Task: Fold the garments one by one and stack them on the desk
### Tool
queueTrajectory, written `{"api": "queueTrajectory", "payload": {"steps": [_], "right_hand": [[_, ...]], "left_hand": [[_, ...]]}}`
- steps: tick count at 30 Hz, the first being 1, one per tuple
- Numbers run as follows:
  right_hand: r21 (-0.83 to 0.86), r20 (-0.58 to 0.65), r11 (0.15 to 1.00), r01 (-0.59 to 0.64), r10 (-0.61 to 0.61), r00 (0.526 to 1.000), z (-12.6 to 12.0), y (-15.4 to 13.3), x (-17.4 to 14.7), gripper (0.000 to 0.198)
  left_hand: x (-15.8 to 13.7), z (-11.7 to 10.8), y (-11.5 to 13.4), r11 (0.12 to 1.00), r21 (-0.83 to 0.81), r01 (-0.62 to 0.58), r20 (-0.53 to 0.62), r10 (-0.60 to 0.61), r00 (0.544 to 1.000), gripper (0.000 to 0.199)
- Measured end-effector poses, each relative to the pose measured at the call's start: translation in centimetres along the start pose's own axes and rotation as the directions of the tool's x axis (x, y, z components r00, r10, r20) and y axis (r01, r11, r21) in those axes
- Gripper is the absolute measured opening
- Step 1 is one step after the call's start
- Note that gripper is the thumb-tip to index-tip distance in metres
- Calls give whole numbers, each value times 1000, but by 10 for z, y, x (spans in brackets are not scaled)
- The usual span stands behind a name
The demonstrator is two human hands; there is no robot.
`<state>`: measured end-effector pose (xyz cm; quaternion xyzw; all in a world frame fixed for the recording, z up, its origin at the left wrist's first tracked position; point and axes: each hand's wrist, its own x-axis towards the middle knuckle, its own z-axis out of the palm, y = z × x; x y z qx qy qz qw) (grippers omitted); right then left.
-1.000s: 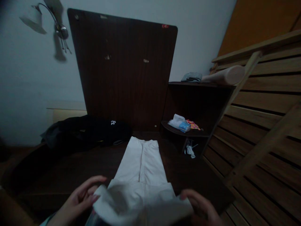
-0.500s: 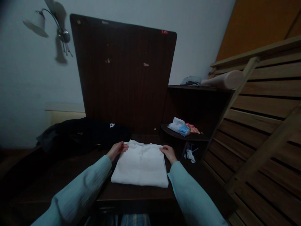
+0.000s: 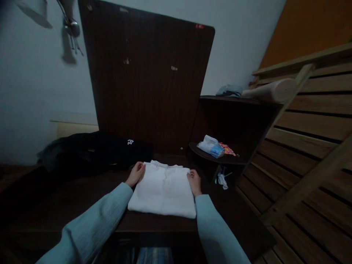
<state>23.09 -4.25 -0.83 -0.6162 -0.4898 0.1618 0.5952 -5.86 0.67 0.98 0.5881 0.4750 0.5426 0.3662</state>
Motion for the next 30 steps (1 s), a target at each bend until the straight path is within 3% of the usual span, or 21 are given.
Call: {"api": "queueTrajectory", "payload": {"steps": [3, 6, 12, 15, 18, 22, 25, 30], "right_hand": [[154, -75, 988, 19, -7, 997, 3, 1, 14, 27], [133, -71, 990, -43, 52, 996, 7, 6, 24, 28], [-40, -38, 987, -157, 156, 987, 3, 20, 14, 36], [-157, -2, 978, -140, 142, 990, -8, 17, 5, 45], [-151, 100, 985, -84, 100, 990, -16, 10, -3, 45], [-154, 194, 988, -30, 60, 979, -17, 4, -9, 33], [-210, 232, 978, 21, 29, 972, -16, 6, -9, 30], [-168, 244, 967, 190, -146, 959, -15, 13, -8, 31]], "left_hand": [[13, 7, 3, 992, -117, -39, -52, 33, 998, 20], [25, 13, -3, 986, -166, 17, -46, -25, 999, 24], [17, 6, -21, 972, -182, 148, 140, -124, 982, 60], [4, -6, -21, 971, -176, 161, 252, -113, 961, 71], [-11, -16, -17, 991, -113, 76, 330, -35, 943, 51], [-27, -24, -12, 987, 99, -124, 374, 78, 924, 20], [-33, -24, -11, 954, 178, -242, 386, 158, 909, 28], [-39, -15, -15, 916, 137, -378, 391, 301, 870, 46]]}}
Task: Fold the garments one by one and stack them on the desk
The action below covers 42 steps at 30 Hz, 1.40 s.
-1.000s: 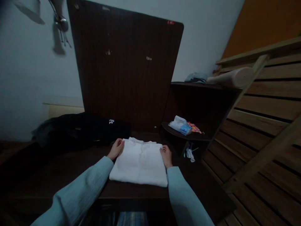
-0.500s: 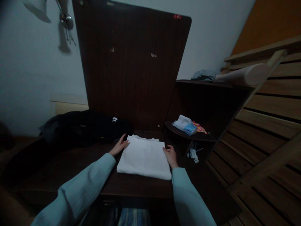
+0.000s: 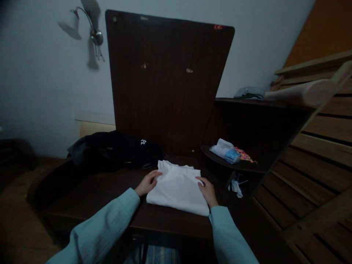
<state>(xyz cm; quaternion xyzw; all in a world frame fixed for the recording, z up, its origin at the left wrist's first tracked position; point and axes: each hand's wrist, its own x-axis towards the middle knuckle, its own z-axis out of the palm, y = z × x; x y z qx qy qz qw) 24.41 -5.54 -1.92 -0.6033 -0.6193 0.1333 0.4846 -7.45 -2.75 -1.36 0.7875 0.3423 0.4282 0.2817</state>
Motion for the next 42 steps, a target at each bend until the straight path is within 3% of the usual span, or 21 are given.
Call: {"api": "queueTrajectory", "payload": {"steps": [7, 13, 19, 25, 30, 35, 42], "right_hand": [[-32, -45, 998, 59, -60, 997, 2, 2, -1, 33], [-6, -11, 998, -57, 56, 998, 6, 3, 3, 33], [29, -85, 999, -20, 23, 996, -2, -14, -1, 38], [105, -177, 994, 20, -1, 984, -6, -18, 8, 46], [34, -8, 990, -139, 139, 990, 5, -8, 12, 40], [13, -61, 979, -203, 203, 977, 1, -4, 3, 34], [24, -68, 967, -255, 256, 964, -6, -10, 1, 31]], "left_hand": [[5, 6, -2, 991, -81, 102, 10, -102, 995, 70], [33, 13, -14, 944, -167, 286, -52, -298, 953, 52], [37, 18, -12, 989, -102, 104, -118, -116, 986, 58], [55, 14, -9, 987, -125, 96, -174, -118, 978, 56], [55, 19, -22, 938, -249, 242, -73, -267, 961, 58], [40, 11, -19, 830, -436, 348, 16, -379, 925, 66], [24, -8, -1, 795, -459, 397, 112, -392, 913, 69]]}}
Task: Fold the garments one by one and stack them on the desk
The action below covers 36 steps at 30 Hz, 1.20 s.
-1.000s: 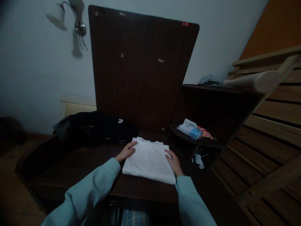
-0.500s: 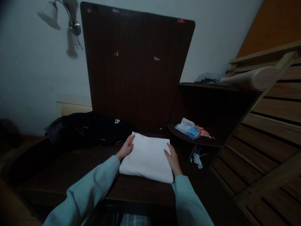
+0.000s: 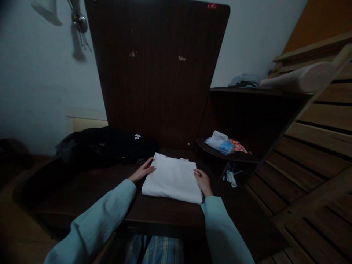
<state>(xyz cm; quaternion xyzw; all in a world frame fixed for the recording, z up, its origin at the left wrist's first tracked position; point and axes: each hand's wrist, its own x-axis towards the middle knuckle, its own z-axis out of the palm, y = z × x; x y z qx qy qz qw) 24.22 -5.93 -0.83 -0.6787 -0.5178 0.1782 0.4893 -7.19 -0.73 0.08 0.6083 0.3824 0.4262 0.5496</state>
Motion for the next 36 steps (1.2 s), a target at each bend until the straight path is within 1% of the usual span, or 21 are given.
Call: {"api": "queueTrajectory", "payload": {"steps": [2, 4, 6, 8, 10, 13, 15, 17, 20, 25, 29, 32, 36], "right_hand": [[1, 5, 1000, 3, -3, 1000, 1, -1, 0, 31], [-8, 12, 1000, 16, -16, 1000, 1, -1, 0, 29], [-21, 16, 999, 28, -27, 999, 2, 0, 1, 26], [-34, 16, 999, 24, -23, 1000, 3, 1, 1, 25], [-38, 18, 999, 24, -24, 1000, 3, 1, 1, 25], [-31, 18, 999, 22, -22, 1000, 2, -2, 0, 25], [-27, 22, 1000, 12, -12, 1000, 2, -3, -1, 25], [-18, 23, 1000, 16, -16, 1000, 2, -3, 0, 24], [-5, 10, 1000, 28, -28, 1000, 3, 0, 1, 23], [-11, 9, 999, 32, -32, 999, 4, 2, 3, 22], [-1, 21, 1000, 24, -24, 999, 2, 0, 3, 23], [-15, 28, 1000, 19, -19, 999, 2, -1, 2, 24], [-31, 35, 999, 9, -8, 999, 3, -2, 1, 26]], "left_hand": [[-6, -4, 3, 999, 27, 28, 46, -29, 999, 61], [-12, -9, 7, 992, 91, 86, 132, -98, 986, 49], [-17, -14, 11, 982, 131, 134, 233, -162, 959, 40], [-21, -18, 15, 979, 116, 165, 311, -194, 930, 34], [-24, -21, 19, 973, 81, 216, 362, -231, 903, 33], [-27, -24, 23, 952, 66, 300, 408, -300, 862, 41], [-29, -24, 25, 953, 63, 296, 428, -293, 855, 45], [-31, -23, 27, 964, 51, 259, 465, -253, 849, 46], [-33, -22, 30, 973, 21, 228, 528, -204, 824, 49], [-36, -23, 32, 974, -21, 224, 554, -175, 814, 54], [-34, -25, 29, 971, -43, 233, 570, -168, 805, 55], [-32, -25, 26, 976, -17, 216, 565, -169, 807, 54], [-30, -25, 23, 980, 48, 192, 534, -188, 824, 51]]}}
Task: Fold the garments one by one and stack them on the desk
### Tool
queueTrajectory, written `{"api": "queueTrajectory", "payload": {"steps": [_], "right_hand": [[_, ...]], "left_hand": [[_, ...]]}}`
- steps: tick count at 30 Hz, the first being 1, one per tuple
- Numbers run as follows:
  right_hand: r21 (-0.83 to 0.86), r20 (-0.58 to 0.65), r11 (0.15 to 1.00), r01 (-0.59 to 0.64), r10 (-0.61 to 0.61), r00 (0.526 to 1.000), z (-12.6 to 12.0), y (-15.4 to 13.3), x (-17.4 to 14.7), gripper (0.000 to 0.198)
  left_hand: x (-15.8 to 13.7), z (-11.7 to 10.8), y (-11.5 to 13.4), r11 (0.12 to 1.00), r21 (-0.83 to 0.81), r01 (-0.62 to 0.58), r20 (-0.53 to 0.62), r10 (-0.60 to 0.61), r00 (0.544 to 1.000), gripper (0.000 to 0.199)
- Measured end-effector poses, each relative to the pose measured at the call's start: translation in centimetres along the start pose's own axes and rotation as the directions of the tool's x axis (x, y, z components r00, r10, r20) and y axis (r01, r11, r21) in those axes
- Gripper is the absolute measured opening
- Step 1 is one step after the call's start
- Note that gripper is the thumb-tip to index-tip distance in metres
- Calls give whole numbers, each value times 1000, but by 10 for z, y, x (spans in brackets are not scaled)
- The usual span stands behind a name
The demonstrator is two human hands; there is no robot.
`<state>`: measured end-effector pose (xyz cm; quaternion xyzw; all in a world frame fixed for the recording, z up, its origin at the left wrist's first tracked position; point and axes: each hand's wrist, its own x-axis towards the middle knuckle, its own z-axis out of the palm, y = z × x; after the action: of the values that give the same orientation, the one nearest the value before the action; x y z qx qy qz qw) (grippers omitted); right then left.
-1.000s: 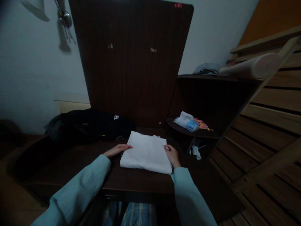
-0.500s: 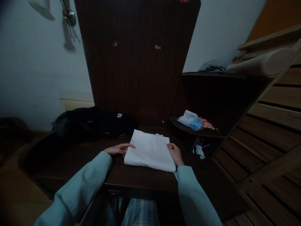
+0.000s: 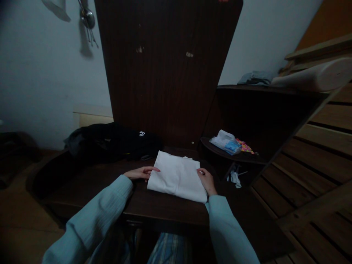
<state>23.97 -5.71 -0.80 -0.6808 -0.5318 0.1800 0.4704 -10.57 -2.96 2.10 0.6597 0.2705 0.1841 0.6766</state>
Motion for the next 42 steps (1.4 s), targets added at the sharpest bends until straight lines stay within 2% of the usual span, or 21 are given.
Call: {"api": "queueTrajectory", "payload": {"steps": [13, 19, 25, 31, 35, 39, 42], "right_hand": [[-12, -2, 999, 36, -36, 999, 3, 7, 3, 31], [-1, -44, 998, 70, -70, 997, 3, 5, 2, 27], [19, -63, 998, 53, -52, 997, 4, 6, 2, 27], [7, -64, 1000, 26, -25, 998, 4, 9, 4, 25], [19, -60, 999, 50, -49, 997, 5, 8, 3, 26], [52, -80, 997, 52, -47, 996, 5, 3, 1, 30], [85, -97, 995, 56, -48, 994, 2, -2, -3, 35]], "left_hand": [[5, 0, -3, 999, 21, 40, -35, -40, 999, 51], [3, 3, 2, 1000, -15, 20, -50, -20, 999, 54], [4, 4, 3, 999, 3, 35, -97, -35, 995, 46], [6, 1, -3, 999, -19, 44, -105, -45, 993, 50], [5, 3, -1, 999, -42, 31, -151, -37, 988, 50], [5, 7, 2, 993, -108, -51, -235, 24, 972, 54], [8, 9, -1, 997, -72, -41, -264, 21, 964, 49]]}}
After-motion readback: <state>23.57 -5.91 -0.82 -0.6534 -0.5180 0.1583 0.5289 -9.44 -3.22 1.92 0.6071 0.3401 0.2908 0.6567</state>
